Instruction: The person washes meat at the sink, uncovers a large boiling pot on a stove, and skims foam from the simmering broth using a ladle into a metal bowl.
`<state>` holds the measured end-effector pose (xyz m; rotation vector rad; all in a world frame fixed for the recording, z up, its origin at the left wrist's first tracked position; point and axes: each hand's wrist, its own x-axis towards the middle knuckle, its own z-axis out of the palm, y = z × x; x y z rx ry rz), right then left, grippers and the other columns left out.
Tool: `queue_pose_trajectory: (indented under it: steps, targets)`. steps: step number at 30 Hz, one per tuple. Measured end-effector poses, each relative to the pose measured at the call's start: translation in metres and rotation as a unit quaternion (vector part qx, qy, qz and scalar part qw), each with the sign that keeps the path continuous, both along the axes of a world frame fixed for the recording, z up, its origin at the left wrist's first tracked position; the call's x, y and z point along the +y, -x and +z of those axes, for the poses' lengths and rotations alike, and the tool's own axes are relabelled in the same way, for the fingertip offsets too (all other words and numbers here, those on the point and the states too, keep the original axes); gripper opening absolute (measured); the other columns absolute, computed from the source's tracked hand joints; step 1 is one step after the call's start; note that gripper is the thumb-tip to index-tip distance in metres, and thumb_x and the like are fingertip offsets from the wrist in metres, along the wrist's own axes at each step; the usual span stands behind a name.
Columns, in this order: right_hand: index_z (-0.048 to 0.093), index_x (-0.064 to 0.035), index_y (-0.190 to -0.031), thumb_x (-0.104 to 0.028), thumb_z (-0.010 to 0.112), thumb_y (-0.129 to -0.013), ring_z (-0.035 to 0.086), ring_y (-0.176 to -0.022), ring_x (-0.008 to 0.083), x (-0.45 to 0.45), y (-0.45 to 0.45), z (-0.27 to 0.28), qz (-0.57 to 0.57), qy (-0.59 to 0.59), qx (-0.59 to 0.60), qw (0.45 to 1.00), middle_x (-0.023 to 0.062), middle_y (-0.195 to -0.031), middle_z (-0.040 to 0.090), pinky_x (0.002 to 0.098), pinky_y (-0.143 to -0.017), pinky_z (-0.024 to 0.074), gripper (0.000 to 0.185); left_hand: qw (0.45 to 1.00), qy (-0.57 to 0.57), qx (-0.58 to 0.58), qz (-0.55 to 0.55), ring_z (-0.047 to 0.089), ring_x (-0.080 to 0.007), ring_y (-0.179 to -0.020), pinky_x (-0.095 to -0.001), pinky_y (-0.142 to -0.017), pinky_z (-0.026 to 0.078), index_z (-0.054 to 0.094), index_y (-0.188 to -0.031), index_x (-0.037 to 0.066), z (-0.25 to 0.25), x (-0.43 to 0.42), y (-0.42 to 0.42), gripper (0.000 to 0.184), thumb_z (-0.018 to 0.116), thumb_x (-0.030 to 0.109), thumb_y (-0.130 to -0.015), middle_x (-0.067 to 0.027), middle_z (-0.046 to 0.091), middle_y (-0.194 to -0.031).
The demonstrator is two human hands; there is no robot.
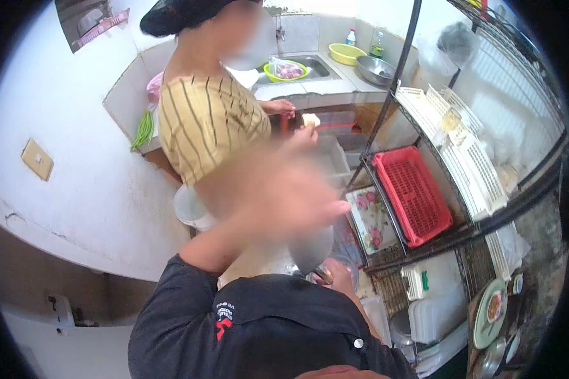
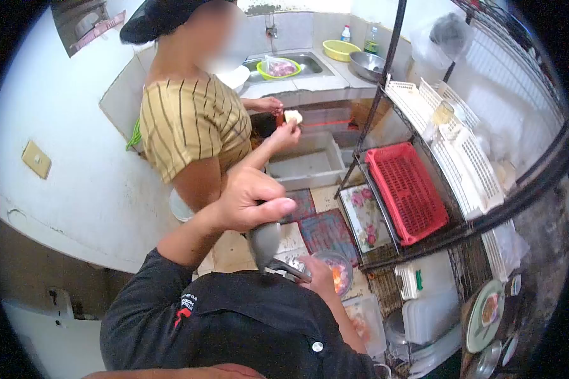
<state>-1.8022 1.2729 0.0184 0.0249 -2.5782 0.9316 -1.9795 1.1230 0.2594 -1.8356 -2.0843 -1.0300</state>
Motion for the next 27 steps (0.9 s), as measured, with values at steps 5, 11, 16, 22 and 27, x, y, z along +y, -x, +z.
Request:
queue_pose_trajectory:
  steps: [5, 11, 16, 22, 27]
  targets:
    - [0.057, -0.0029, -0.077, -0.027, 0.069, -0.073, 0.053, -0.052, 0.0302, 0.045, 0.062, -0.054, -0.038, 0.178, -0.087, 0.979, 0.0102, -0.059, 0.057, 0.0361, -0.049, 0.0410, 0.027, 0.996, -0.029, -0.080, 0.039, 0.055, -0.0157, -0.078, -0.0360, -0.085, 0.039, 0.056, -0.077, 0.005, -0.032, 0.071, 0.083, 0.033, 0.048, 0.035, -0.088, -0.0073, 0.056, -0.088]
    - [0.055, -0.0012, -0.076, -0.029, 0.062, -0.080, 0.042, -0.048, 0.0129, 0.084, 0.159, -0.023, -0.172, 0.233, 0.000, 0.957, 0.0035, -0.051, 0.046, 0.0312, -0.046, 0.0360, 0.029, 0.942, -0.113, -0.313, -0.031, 0.054, -0.0128, -0.084, -0.0286, -0.079, 0.043, 0.052, -0.105, 0.005, -0.067, 0.078, 0.181, 0.041, 0.043, 0.042, -0.089, -0.0073, 0.054, -0.104]
    - [0.048, -0.0059, -0.077, -0.035, 0.035, -0.093, 0.036, -0.051, 0.0079, 0.108, 0.249, 0.002, -0.148, 0.422, 0.050, 0.893, -0.0013, -0.059, 0.038, 0.0236, -0.046, 0.0297, 0.035, 0.979, 0.030, -0.194, -0.052, 0.054, -0.0107, -0.084, -0.0290, -0.079, 0.044, 0.059, -0.089, 0.003, -0.047, 0.059, 0.220, 0.028, 0.050, 0.029, -0.089, -0.0050, 0.058, -0.092]
    - [0.045, -0.0047, -0.088, -0.021, 0.039, -0.095, 0.039, -0.058, 0.0064, 0.101, 0.352, 0.055, -0.090, 0.404, 0.152, 0.897, -0.0010, -0.066, 0.042, 0.0202, -0.052, 0.0327, 0.019, 0.930, 0.103, -0.323, -0.145, 0.053, -0.0113, -0.086, -0.0266, -0.078, 0.043, 0.056, -0.090, 0.002, -0.048, 0.051, 0.245, 0.018, 0.058, 0.019, -0.086, -0.0033, 0.059, -0.089]
    - [0.043, -0.0030, -0.104, -0.015, 0.044, -0.093, 0.047, -0.065, 0.0068, 0.112, 0.423, 0.072, -0.008, 0.496, 0.146, 0.856, 0.0027, -0.078, 0.052, 0.0203, -0.059, 0.0415, 0.016, 0.943, 0.137, -0.263, -0.147, 0.050, -0.0228, -0.104, -0.0329, -0.087, 0.042, 0.047, -0.111, 0.004, -0.032, 0.054, 0.253, 0.038, 0.062, 0.023, -0.082, -0.0111, 0.050, -0.114]
